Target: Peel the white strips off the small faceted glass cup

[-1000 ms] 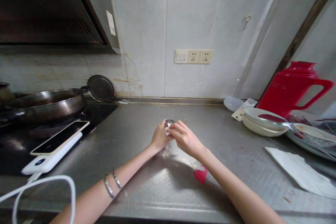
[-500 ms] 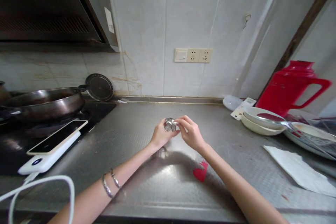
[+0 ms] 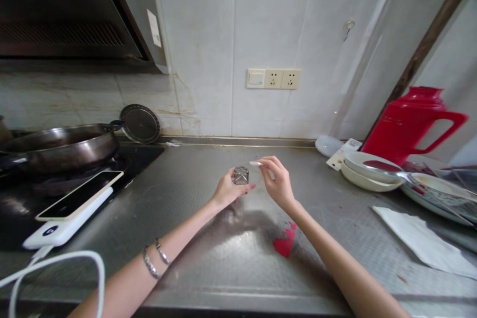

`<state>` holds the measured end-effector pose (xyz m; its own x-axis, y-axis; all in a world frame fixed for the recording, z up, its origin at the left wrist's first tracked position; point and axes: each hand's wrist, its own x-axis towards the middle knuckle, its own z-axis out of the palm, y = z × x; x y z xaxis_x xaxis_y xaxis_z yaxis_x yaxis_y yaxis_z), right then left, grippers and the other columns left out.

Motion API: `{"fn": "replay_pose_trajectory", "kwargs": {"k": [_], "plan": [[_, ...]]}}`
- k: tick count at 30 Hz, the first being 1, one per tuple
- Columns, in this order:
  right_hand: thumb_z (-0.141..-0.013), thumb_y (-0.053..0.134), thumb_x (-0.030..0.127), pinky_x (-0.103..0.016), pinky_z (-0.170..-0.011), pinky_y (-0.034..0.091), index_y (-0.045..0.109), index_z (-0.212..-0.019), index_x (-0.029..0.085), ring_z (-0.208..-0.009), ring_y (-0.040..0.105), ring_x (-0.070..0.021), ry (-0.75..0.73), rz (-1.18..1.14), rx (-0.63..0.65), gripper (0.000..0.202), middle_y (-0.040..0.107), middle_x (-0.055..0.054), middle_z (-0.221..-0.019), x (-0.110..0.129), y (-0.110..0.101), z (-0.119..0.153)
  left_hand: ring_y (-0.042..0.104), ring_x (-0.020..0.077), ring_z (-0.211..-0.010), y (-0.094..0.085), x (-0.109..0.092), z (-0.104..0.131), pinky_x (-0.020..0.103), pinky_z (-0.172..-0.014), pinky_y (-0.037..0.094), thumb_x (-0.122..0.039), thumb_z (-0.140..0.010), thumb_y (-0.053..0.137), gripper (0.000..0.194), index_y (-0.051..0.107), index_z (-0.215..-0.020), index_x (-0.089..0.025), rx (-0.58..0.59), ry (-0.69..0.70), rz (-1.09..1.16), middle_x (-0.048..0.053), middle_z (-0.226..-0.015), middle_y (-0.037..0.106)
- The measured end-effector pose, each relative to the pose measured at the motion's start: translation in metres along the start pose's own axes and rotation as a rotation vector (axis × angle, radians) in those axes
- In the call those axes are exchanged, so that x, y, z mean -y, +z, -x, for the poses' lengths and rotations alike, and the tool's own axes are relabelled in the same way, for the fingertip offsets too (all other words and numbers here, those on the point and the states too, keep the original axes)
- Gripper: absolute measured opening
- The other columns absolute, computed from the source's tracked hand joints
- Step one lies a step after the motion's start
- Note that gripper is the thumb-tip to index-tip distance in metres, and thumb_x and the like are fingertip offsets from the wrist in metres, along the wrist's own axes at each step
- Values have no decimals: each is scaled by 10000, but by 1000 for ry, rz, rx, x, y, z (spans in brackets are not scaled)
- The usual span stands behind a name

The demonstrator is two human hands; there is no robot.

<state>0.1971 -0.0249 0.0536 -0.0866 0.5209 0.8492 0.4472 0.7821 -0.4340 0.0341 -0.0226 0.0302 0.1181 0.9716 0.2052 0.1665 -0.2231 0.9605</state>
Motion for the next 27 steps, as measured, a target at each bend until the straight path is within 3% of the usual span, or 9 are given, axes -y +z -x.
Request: {"fn": "replay_pose_trajectory", "kwargs": {"k": [2, 6, 9, 12, 20, 24, 27], "plan": [[-930, 442, 232, -328, -827, 479, 639, -930, 202, -954, 593, -196, 27, -20, 56, 200, 632, -95, -992, -3, 2, 2, 566, 106, -601, 0, -2, 1, 157, -387, 395, -443, -591, 794, 579, 562, -1022, -135, 38, -23, 48, 31, -819, 623], [-901, 408, 187, -385, -897, 471, 605, -1066, 201, -1001, 599, -206, 150, -141, 304, 257, 650, -87, -1064, -7, 3, 5, 576, 125, -623, -1, -5, 3, 164, -363, 410, -508, -596, 778, 658, 567, -1099, -139, 83, -54, 106, 45, -857, 630], [-789, 477, 131, -418, -910, 481, 514, -1219, 204, -1078, 567, -223, 185, -262, 478, 437, 594, -92, -1190, -9, 0, 7, 587, 133, -649, -2, -5, 2, 166, -359, 424, -539, -657, 725, 641, 582, -1154, -160, 117, -63, 120, 58, -913, 648], [-712, 592, 148, -427, -911, 493, 385, -1331, 200, -1163, 511, -250, 163, -295, 574, 655, 476, -133, -1320, -11, 3, 12, 579, 126, -602, -3, -6, 2, 176, -351, 430, -557, -694, 687, 596, 610, -1129, -158, 120, -118, 122, 53, -867, 649], [-732, 705, 269, -458, -952, 479, 365, -1342, 192, -1188, 482, -261, 68, -169, 508, 702, 464, -149, -1282, -12, 13, 18, 540, 97, -517, 2, -7, 4, 188, -384, 460, -524, -693, 703, 528, 624, -1062, -155, 116, -191, 157, 13, -734, 608], [-692, 737, 273, -430, -891, 520, 429, -1303, 207, -1111, 539, -248, 85, -190, 444, 687, 507, -125, -1237, -13, 13, 17, 606, 142, -616, -2, -12, 4, 211, -411, 488, -561, -711, 664, 571, 607, -1120, -167, 140, -203, 173, 60, -883, 664], [-666, 755, 291, -404, -843, 542, 467, -1266, 196, -1030, 589, -232, 193, -241, 339, 672, 543, -118, -1205, -16, 14, 16, 652, 210, -799, -7, -13, 2, 216, -441, 497, -605, -749, 591, 608, 582, -1182, -179, 165, -162, 159, 104, -1067, 665]]}}
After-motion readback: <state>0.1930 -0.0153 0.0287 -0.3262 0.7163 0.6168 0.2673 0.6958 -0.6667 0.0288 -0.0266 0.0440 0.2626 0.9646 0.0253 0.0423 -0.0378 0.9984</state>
